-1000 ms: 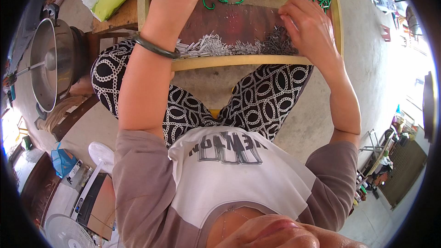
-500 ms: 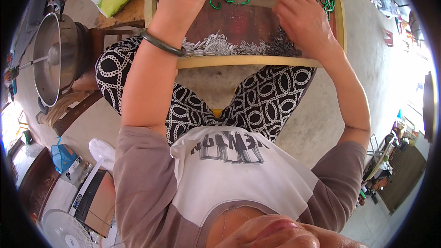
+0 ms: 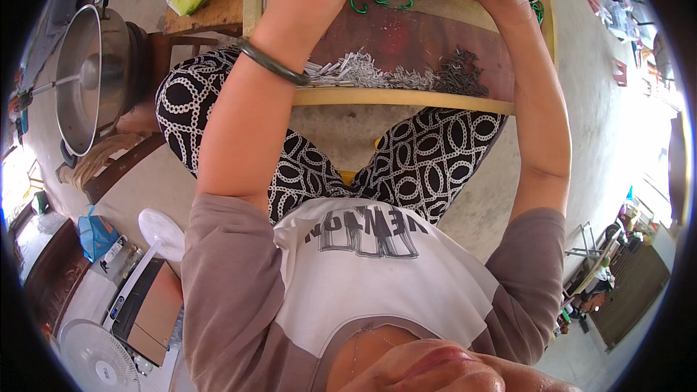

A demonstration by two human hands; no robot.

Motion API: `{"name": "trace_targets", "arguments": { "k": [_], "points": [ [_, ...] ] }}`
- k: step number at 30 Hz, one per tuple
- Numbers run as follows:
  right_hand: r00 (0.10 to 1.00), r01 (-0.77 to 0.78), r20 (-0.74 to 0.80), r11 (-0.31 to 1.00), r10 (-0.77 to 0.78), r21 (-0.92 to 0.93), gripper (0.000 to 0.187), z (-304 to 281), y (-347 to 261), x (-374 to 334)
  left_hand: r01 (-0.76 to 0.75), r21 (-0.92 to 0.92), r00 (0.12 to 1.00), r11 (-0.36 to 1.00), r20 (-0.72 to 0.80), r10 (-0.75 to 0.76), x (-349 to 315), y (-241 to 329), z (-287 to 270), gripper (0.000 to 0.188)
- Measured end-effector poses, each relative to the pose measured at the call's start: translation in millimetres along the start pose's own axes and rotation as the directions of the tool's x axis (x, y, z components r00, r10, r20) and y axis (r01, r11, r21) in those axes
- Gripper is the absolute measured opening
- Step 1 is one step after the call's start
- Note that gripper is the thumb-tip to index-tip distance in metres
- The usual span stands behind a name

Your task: The person assembles green plastic hooks by threading a metal wire through a small plastic piece and attaching it to a larger green hook by hand.

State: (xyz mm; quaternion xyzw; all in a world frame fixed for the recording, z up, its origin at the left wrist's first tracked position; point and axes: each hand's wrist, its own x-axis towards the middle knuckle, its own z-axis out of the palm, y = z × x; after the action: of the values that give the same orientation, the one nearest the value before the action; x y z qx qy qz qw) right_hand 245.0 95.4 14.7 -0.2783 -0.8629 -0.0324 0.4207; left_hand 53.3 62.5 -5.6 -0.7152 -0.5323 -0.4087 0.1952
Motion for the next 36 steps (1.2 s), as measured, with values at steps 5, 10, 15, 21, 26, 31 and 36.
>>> {"name": "trace_targets", "arguments": {
  "k": [5,10,15,21,26,31,36],
  "points": [
    [1.0,0.002,0.001,1.0,-0.002,0.014,0.012,7.1,4.5,-4.0,0.013,0.001,1.0,1.0,0.006,-0.013,-1.9,0.6,0.4,0.066],
    [0.999,-0.03,-0.016,0.999,0.03,0.02,0.011,8.7,4.0,-5.2,0.014,0.0,1.0,1.0,0.026,-0.014,-0.9,0.3,0.0,0.067],
    [0.996,0.077,-0.027,0.986,-0.081,-0.145,0.015,9.7,0.7,-4.7,-0.006,-0.032,1.0,0.999,-0.022,0.005,-0.8,-0.2,0.4,0.067],
    [0.99,0.128,-0.024,0.962,-0.138,-0.239,0.016,4.0,-5.8,-1.9,0.041,-0.016,0.999,0.999,0.018,-0.041,-0.2,1.7,-0.1,0.066],
    [0.998,0.065,0.018,0.956,-0.063,-0.287,0.013,2.3,-16.3,4.2,0.03,-0.015,0.999,0.999,0.012,-0.03,-0.2,2.2,0.4,0.068],
    [0.995,0.079,0.084,0.943,-0.055,-0.324,0.009,1.2,-19.5,8.5,0.063,-0.002,0.997,0.998,0.041,-0.063,0.8,4.9,0.2,0.068],
    [0.973,0.169,0.22,0.848,-0.063,-0.502,0.014,-3.2,-34.1,17.2,0.024,-0.056,0.999,0.998,-0.02,-0.025,-1.2,0.7,1.4,0.066]
  ]
}}
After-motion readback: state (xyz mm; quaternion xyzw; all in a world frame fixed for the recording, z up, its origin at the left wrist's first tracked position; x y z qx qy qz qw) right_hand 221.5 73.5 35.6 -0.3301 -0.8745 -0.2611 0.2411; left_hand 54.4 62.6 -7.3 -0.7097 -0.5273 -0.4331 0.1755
